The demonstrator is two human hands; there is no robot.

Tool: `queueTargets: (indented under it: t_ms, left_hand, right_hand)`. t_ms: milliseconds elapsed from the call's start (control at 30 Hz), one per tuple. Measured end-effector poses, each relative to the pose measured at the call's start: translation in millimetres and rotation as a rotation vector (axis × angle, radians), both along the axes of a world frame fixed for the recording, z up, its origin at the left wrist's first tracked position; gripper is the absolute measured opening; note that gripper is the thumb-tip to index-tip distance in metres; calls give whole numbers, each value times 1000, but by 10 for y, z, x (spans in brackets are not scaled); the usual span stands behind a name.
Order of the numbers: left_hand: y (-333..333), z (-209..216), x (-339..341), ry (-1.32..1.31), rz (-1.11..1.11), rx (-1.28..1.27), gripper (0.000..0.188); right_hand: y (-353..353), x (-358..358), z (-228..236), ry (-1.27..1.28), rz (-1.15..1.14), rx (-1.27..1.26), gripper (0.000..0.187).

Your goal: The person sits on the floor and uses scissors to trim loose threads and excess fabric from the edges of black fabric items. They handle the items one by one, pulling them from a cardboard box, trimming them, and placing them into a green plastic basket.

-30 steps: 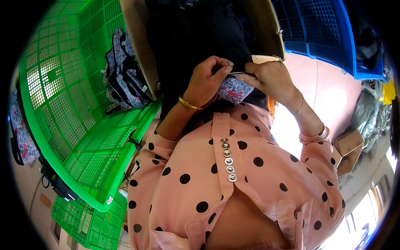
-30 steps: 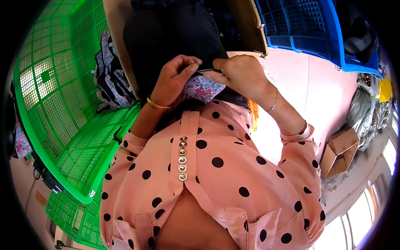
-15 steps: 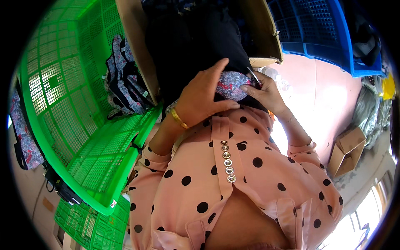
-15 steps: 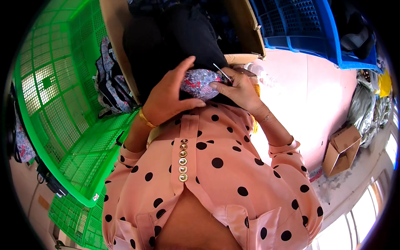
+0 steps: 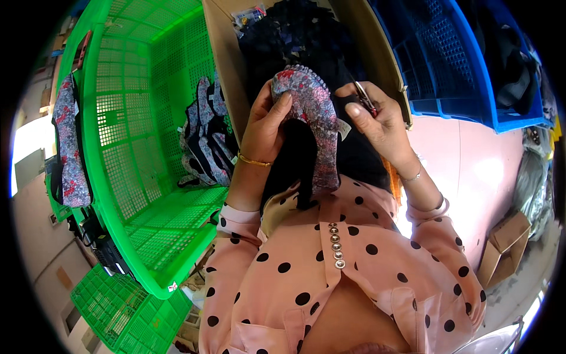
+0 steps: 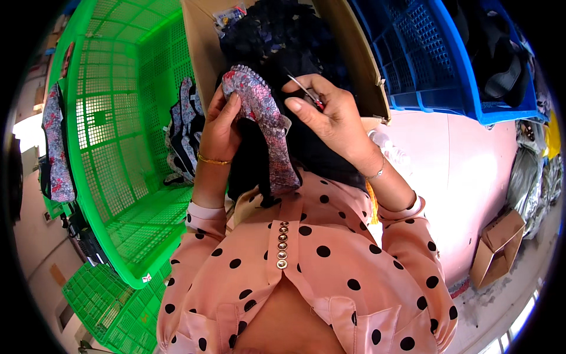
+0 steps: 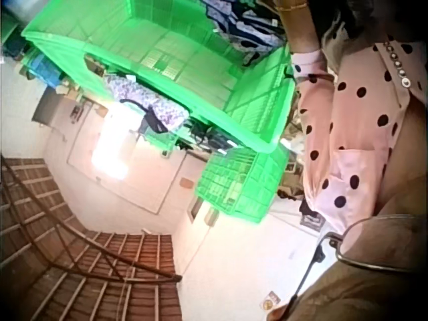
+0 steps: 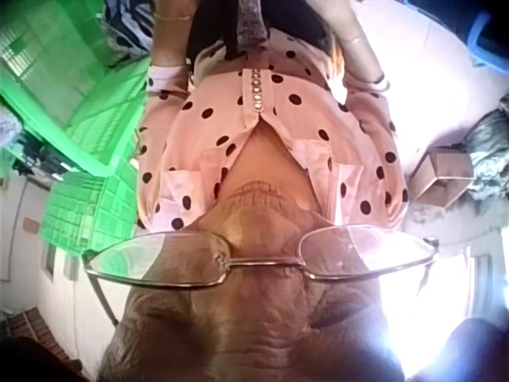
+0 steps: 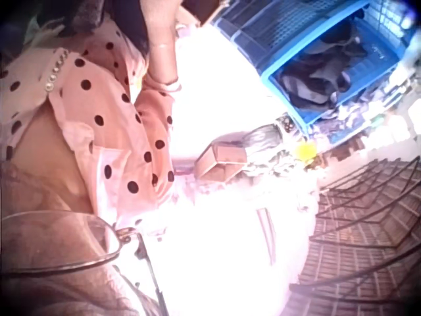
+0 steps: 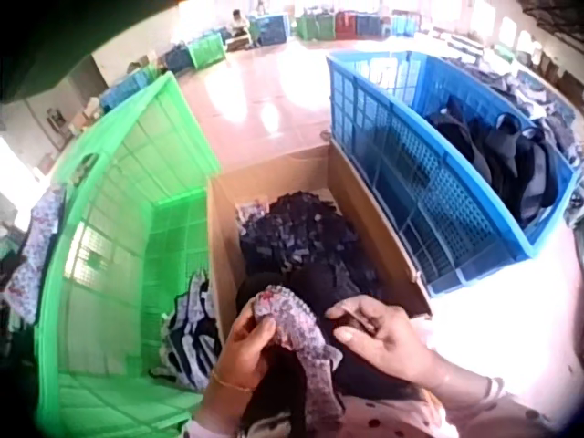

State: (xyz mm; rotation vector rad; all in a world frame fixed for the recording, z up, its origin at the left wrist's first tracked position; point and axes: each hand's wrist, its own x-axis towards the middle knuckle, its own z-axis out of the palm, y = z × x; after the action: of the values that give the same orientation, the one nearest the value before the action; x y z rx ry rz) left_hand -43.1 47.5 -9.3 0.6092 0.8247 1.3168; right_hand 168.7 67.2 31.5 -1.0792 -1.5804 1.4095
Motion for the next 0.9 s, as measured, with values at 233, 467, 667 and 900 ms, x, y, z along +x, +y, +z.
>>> queueTargets:
  t_ms: [233,467,667,900]
  left_hand:
    - [-104,-59,41,-112,70,-11,30]
    - [-543,-329,-320,-273,330,-266,34]
    - [-1247,-323,-341,576,277,-422,46]
    - [-486,152,53,1288,102,372,26]
  right_hand:
    - [72,-215,-83,-81,-50,214,18]
    - [79,223,-197,91,-353,-211,43]
    - [-280,846,-391,-141,-306,-279,46]
    - [-699,731,-738,-298,-213,-174,37]
